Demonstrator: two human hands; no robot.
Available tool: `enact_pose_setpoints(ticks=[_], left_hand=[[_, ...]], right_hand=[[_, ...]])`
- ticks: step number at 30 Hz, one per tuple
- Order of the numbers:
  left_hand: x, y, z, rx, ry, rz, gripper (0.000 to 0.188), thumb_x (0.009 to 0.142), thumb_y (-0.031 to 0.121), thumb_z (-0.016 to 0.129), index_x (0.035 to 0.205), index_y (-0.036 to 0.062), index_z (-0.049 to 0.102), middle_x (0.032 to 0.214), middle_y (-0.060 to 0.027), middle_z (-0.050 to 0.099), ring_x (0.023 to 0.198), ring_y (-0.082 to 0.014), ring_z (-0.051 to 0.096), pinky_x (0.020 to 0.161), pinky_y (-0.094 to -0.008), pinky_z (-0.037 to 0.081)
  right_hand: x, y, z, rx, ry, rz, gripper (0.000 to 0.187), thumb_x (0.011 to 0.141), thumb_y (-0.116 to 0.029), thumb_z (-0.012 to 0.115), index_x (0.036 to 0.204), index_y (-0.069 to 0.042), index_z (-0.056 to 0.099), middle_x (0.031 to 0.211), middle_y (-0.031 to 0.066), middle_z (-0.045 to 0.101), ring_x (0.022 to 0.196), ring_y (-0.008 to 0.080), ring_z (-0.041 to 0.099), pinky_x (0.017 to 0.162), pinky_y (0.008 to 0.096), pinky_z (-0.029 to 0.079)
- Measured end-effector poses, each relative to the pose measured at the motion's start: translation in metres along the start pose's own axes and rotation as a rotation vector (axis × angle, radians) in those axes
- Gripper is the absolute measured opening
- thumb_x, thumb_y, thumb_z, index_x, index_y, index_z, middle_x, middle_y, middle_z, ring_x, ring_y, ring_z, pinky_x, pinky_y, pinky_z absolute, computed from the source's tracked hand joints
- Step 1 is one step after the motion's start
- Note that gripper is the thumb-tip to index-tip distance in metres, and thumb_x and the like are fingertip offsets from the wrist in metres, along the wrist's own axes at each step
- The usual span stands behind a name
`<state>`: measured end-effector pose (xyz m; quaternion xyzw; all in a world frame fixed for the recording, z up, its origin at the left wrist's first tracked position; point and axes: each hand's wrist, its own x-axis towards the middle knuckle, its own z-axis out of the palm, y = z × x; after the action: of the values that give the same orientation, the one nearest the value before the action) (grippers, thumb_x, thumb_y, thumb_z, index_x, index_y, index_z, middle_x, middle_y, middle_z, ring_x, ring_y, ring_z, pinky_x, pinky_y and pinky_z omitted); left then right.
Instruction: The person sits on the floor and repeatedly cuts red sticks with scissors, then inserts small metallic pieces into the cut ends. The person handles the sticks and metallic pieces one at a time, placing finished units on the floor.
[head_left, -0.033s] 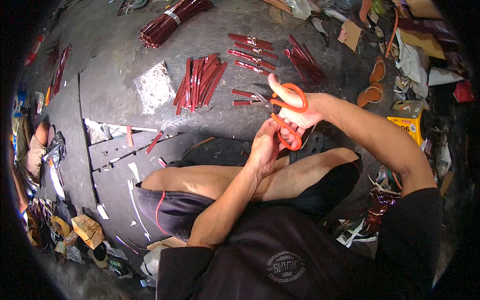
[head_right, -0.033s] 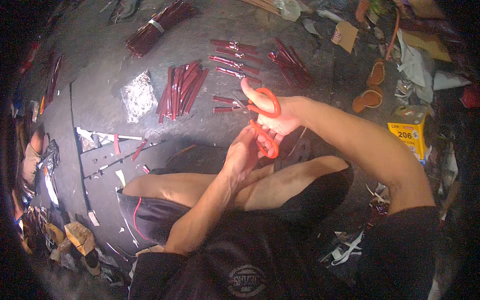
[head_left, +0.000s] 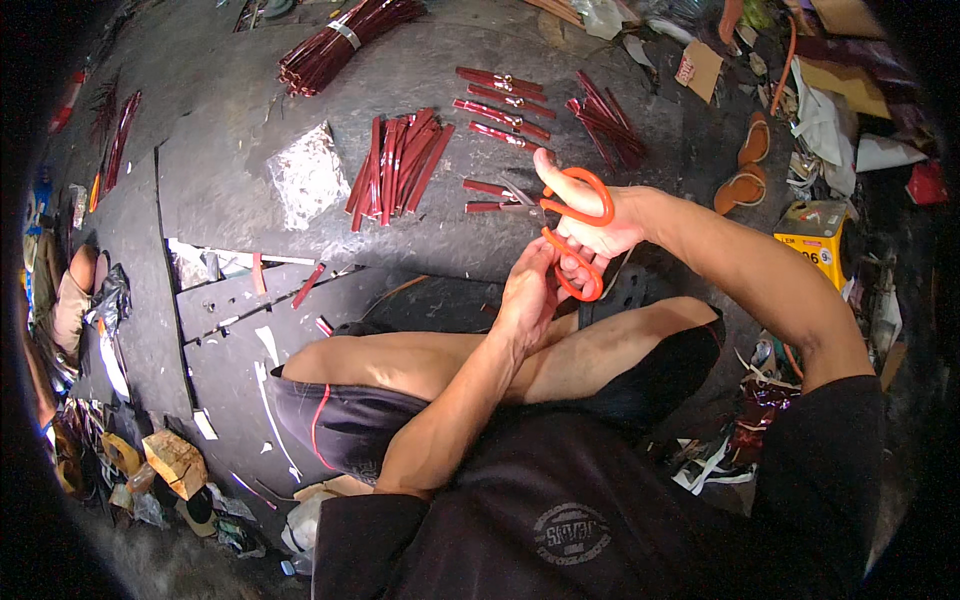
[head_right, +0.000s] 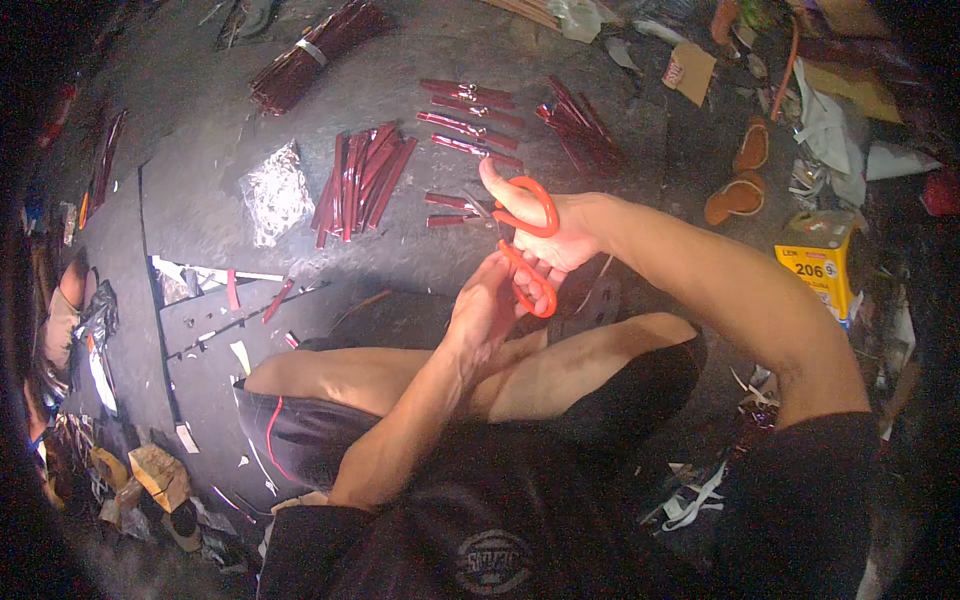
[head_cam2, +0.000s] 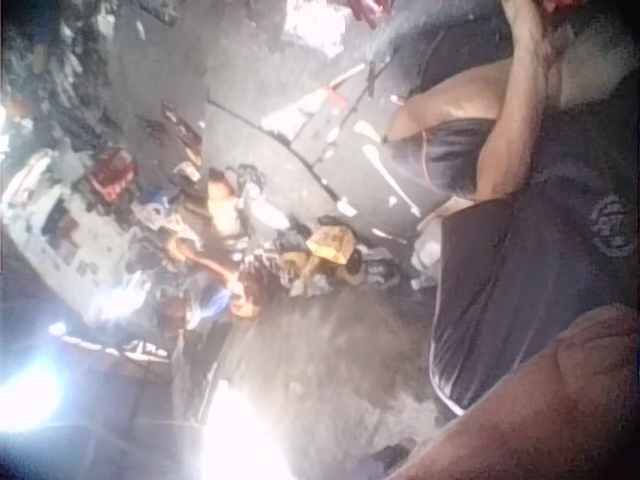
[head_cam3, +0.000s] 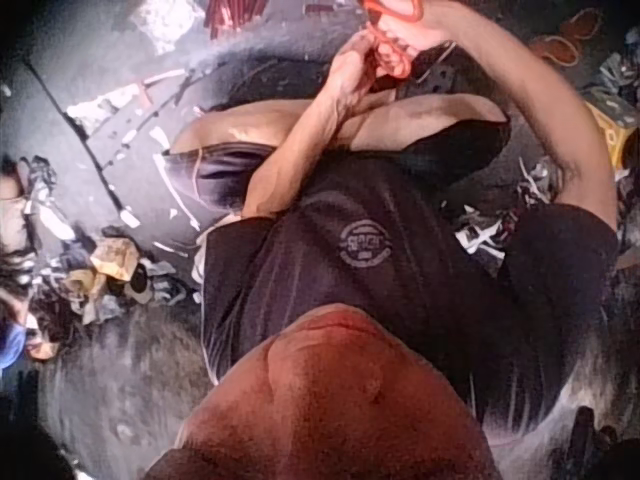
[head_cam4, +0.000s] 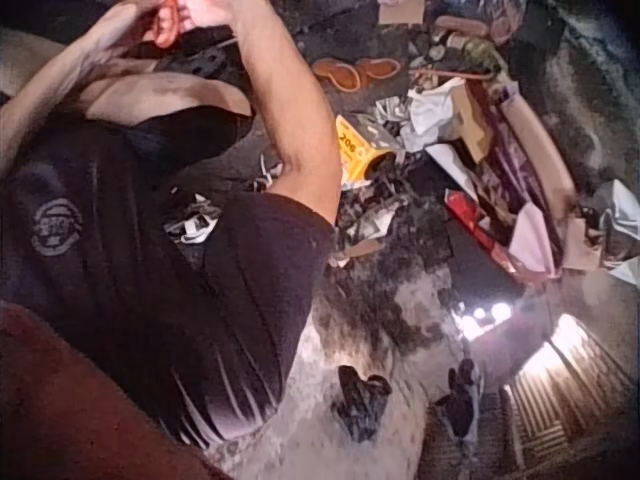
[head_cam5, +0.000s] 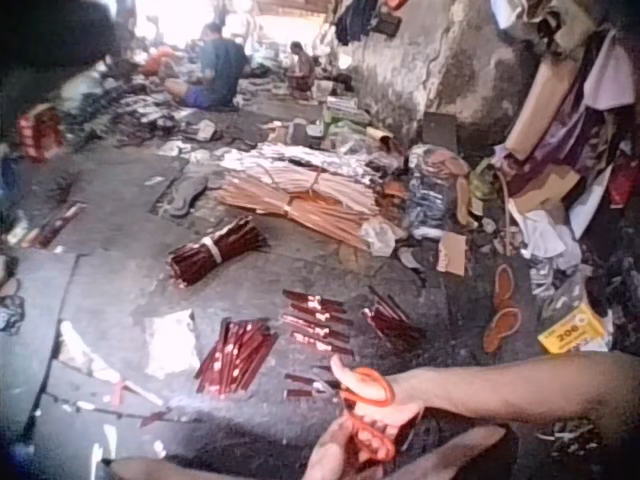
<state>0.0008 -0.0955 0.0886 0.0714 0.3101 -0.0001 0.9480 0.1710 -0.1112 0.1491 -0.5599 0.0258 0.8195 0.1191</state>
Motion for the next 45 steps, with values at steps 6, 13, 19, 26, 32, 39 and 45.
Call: enact_pose_setpoints(ticks=[6, 13, 19, 26, 32, 39, 45], left_hand=[[0.018, -0.005, -0.019, 0.037, -0.125, -0.001, 0.026, 0.105, 0.023, 0.035, 0.113, 0.0042, 0.052, 0.090, -0.0032, 0.058, 0.083, -0.0139, 0.060, 0.085, -0.0330, 0.051], [0.013, 0.016, -0.042, 0.967, 0.317, 0.349, 0.024, 0.092, 0.017, 0.053, 0.109, -0.0002, 0.053, 0.097, -0.0153, 0.064, 0.090, -0.0303, 0.062, 0.085, -0.0429, 0.050], [0.039, 0.061, -0.059, 1.504, 0.723, 0.828, 0.028, 0.085, 0.013, 0.062, 0.109, 0.0014, 0.053, 0.092, -0.0212, 0.065, 0.090, -0.0394, 0.060, 0.089, -0.0454, 0.046], [0.056, 0.059, -0.062, 1.442, 0.726, 0.855, 0.038, 0.075, 0.024, 0.079, 0.097, 0.0036, 0.056, 0.091, -0.0159, 0.062, 0.093, -0.0355, 0.057, 0.088, -0.0452, 0.045], [0.069, 0.054, -0.061, 1.555, 0.885, 0.812, 0.046, 0.069, 0.031, 0.085, 0.095, 0.0063, 0.056, 0.095, -0.0123, 0.059, 0.095, -0.0334, 0.058, 0.086, -0.0426, 0.047], [0.071, 0.049, -0.061, 1.609, 0.945, 0.852, 0.048, 0.068, 0.031, 0.085, 0.096, 0.0071, 0.055, 0.097, -0.0124, 0.058, 0.097, -0.0338, 0.058, 0.084, -0.0433, 0.049], [0.069, 0.050, -0.065, 1.586, 0.893, 0.889, 0.048, 0.069, 0.032, 0.085, 0.097, 0.0071, 0.055, 0.097, -0.0130, 0.058, 0.096, -0.0344, 0.058, 0.083, -0.0437, 0.048]], right_hand=[[0.011, -0.002, -0.002, 0.032, 0.057, 0.006, 0.119, 0.059, -0.103, 0.015, 0.090, 0.006, 0.054, 0.080, 0.0127, 0.052, 0.071, 0.0268, 0.057, 0.076, 0.0466, 0.051], [0.025, 0.052, 0.019, 0.059, 0.181, -0.216, 0.115, 0.062, -0.101, 0.023, 0.093, 0.004, 0.057, 0.070, 0.0103, 0.053, 0.059, 0.0290, 0.061, 0.064, 0.0457, 0.053], [0.039, 0.078, 0.016, 0.266, 0.122, -0.271, 0.125, 0.062, -0.101, 0.019, 0.107, 0.009, 0.055, 0.079, 0.0097, 0.053, 0.068, 0.0248, 0.060, 0.066, 0.0435, 0.054], [0.026, 0.067, 0.006, 0.063, 0.171, -0.247, 0.118, 0.069, -0.098, 0.013, 0.103, 0.006, 0.058, 0.072, 0.0092, 0.054, 0.066, 0.0279, 0.062, 0.069, 0.0433, 0.054], [0.042, 0.077, 0.005, 0.096, 0.107, -0.302, 0.112, 0.075, -0.093, 0.013, 0.108, 0.004, 0.058, 0.075, 0.0078, 0.056, 0.072, 0.0242, 0.063, 0.073, 0.0437, 0.055], [0.034, 0.086, 0.017, 0.271, 0.087, -0.300, 0.122, 0.066, -0.099, 0.010, 0.106, 0.006, 0.058, 0.074, 0.0080, 0.055, 0.068, 0.0248, 0.061, 0.067, 0.0398, 0.053], [0.012, 0.116, 0.027, 0.311, 0.184, -0.306, 0.119, 0.065, -0.100, 0.012, 0.098, 0.004, 0.059, 0.070, 0.0091, 0.056, 0.062, 0.0256, 0.061, 0.063, 0.0384, 0.052]])
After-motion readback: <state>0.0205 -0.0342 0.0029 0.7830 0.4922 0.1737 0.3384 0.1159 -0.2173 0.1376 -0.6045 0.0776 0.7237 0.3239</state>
